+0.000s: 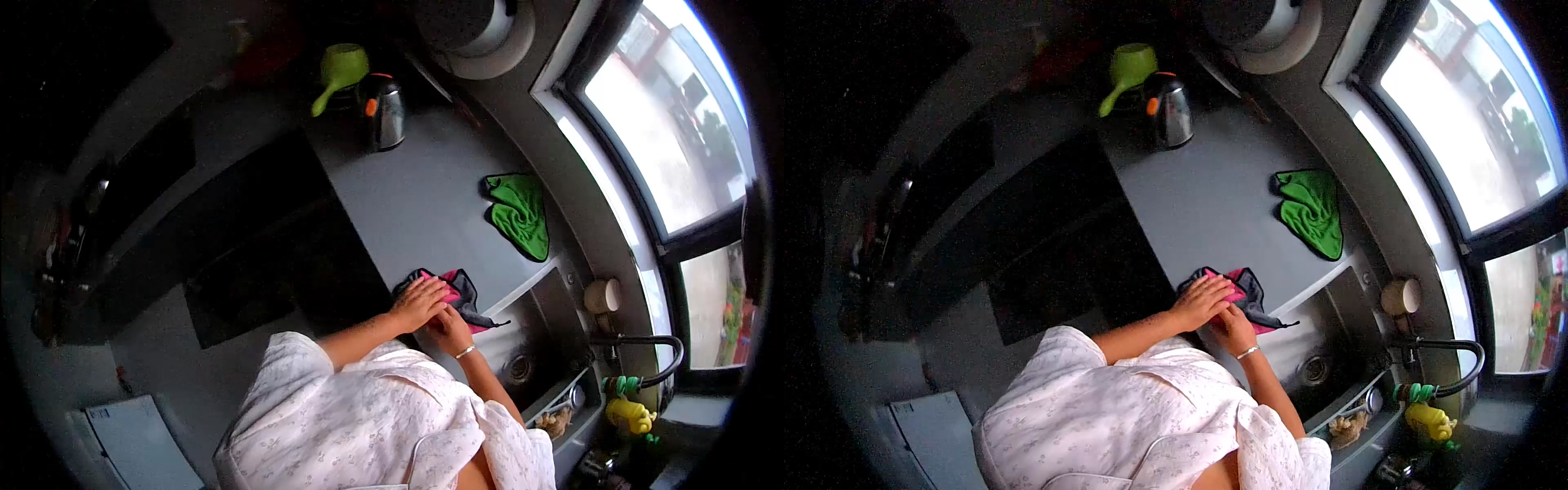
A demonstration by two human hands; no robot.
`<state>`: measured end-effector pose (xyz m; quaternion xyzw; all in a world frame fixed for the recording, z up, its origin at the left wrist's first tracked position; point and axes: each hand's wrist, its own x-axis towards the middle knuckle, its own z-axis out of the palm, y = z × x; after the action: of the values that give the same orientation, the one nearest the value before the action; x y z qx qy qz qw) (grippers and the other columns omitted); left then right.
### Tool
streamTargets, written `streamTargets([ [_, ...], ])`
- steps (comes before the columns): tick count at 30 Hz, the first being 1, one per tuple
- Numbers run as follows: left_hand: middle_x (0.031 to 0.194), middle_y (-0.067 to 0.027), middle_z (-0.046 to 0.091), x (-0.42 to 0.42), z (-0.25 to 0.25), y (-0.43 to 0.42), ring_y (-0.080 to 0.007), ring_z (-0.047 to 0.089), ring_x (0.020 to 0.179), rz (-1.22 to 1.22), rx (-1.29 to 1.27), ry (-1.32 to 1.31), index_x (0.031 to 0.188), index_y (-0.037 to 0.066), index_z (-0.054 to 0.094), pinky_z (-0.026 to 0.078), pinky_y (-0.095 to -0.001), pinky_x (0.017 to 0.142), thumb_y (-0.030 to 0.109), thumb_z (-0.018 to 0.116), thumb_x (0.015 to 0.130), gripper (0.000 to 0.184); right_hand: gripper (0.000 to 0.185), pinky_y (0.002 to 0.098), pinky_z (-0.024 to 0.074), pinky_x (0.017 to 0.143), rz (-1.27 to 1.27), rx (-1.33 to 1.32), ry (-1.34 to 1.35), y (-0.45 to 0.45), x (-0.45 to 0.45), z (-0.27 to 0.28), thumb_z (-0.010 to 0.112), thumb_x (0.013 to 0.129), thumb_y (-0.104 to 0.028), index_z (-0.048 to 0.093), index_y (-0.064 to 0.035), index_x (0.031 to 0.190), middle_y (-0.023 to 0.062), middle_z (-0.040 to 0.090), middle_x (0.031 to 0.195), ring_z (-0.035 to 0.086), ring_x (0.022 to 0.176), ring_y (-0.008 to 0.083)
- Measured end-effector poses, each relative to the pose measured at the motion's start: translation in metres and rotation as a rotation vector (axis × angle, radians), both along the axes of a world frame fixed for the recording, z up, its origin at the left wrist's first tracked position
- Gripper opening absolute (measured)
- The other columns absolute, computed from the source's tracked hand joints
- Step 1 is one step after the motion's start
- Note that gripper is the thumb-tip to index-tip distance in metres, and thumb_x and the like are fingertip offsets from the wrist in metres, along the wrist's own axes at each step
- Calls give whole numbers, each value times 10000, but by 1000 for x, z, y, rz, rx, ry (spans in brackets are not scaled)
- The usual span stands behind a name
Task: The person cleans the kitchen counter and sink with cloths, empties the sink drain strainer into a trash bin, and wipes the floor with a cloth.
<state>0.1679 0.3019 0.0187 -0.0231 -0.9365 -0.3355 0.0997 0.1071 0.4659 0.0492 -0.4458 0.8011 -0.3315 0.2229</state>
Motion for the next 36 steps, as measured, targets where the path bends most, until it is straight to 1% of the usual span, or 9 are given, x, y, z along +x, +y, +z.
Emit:
streamTargets([
  [2, 1442, -120, 470, 20, -2, 9, -283, 370, 1380, 8, -36, -1, 1353, 94, 527, 225, -441, 1158, 346, 450, 997, 443, 390, 458, 493, 851, 11, 68, 92, 12, 12, -2, 716, 753, -143, 578, -86, 1113, 154, 584, 1072, 574, 1018, 388],
  [11, 1492, -107, 420, 76, -9, 62, -266, 329, 1413, -61, -72, -107, 1391, 87, 503, 192, -422, 1180, 369, 383, 1021, 480, 363, 458, 510, 853, -58, 51, 201, 60, 81, -9, 704, 779, -162, 574, -82, 1108, 150, 596, 1127, 590, 1031, 375],
  [17, 1491, -121, 421, 93, 9, 80, -296, 327, 1416, -191, -139, -86, 1380, 96, 507, 227, -445, 1167, 309, 384, 1016, 439, 322, 455, 532, 789, -250, 119, 188, 86, 117, -20, 716, 769, -164, 606, -126, 1069, 123, 601, 1113, 621, 979, 352],
  [21, 1505, -135, 394, 86, -16, 87, -301, 307, 1424, -370, -208, -11, 1384, 88, 497, 221, -455, 1164, 298, 371, 1015, 443, 298, 435, 529, 793, -392, 27, 158, 100, 139, -27, 702, 779, -191, 605, -131, 1054, 110, 593, 1085, 619, 977, 344],
  [23, 1464, -162, 443, 77, -1, 93, -336, 368, 1384, -453, -195, -39, 1345, 51, 529, 263, -480, 1136, 273, 422, 993, 430, 271, 435, 520, 811, -467, -1, 169, 105, 145, -34, 693, 795, -207, 609, -129, 1040, 102, 594, 1078, 618, 981, 336],
  [27, 1477, -179, 417, 61, -9, 96, -340, 330, 1407, -663, -202, 14, 1370, 39, 500, 248, -488, 1141, 246, 436, 983, 443, 221, 440, 505, 818, -591, -131, 171, 106, 148, -55, 667, 828, -220, 615, -127, 1022, 93, 591, 1083, 606, 1000, 321],
  [29, 1505, -175, 378, 52, -16, 96, -336, 291, 1427, -794, -209, -17, 1415, 31, 443, 224, -477, 1156, 281, 503, 957, 524, 246, 431, 503, 811, -741, -96, 127, 106, 153, -50, 669, 820, -234, 620, -132, 1040, 90, 590, 1071, 605, 997, 315],
  [32, 1542, -180, 311, 45, -9, 83, -338, 244, 1449, -917, -211, -117, 1467, 17, 343, 185, -460, 1179, 366, 632, 884, 738, 292, 442, 511, 797, -756, 23, 122, 100, 155, -56, 664, 799, -217, 636, -137, 1078, 82, 605, 1063, 614, 983, 316],
  [36, 1544, -196, 295, 32, -14, 79, -351, 229, 1454, -1045, -272, 5, 1475, 5, 307, 184, -474, 1179, 331, 672, 861, 785, 280, 433, 505, 819, -900, 67, 187, 88, 163, -62, 659, 805, -202, 638, -149, 1079, 78, 603, 1057, 607, 1003, 300],
])
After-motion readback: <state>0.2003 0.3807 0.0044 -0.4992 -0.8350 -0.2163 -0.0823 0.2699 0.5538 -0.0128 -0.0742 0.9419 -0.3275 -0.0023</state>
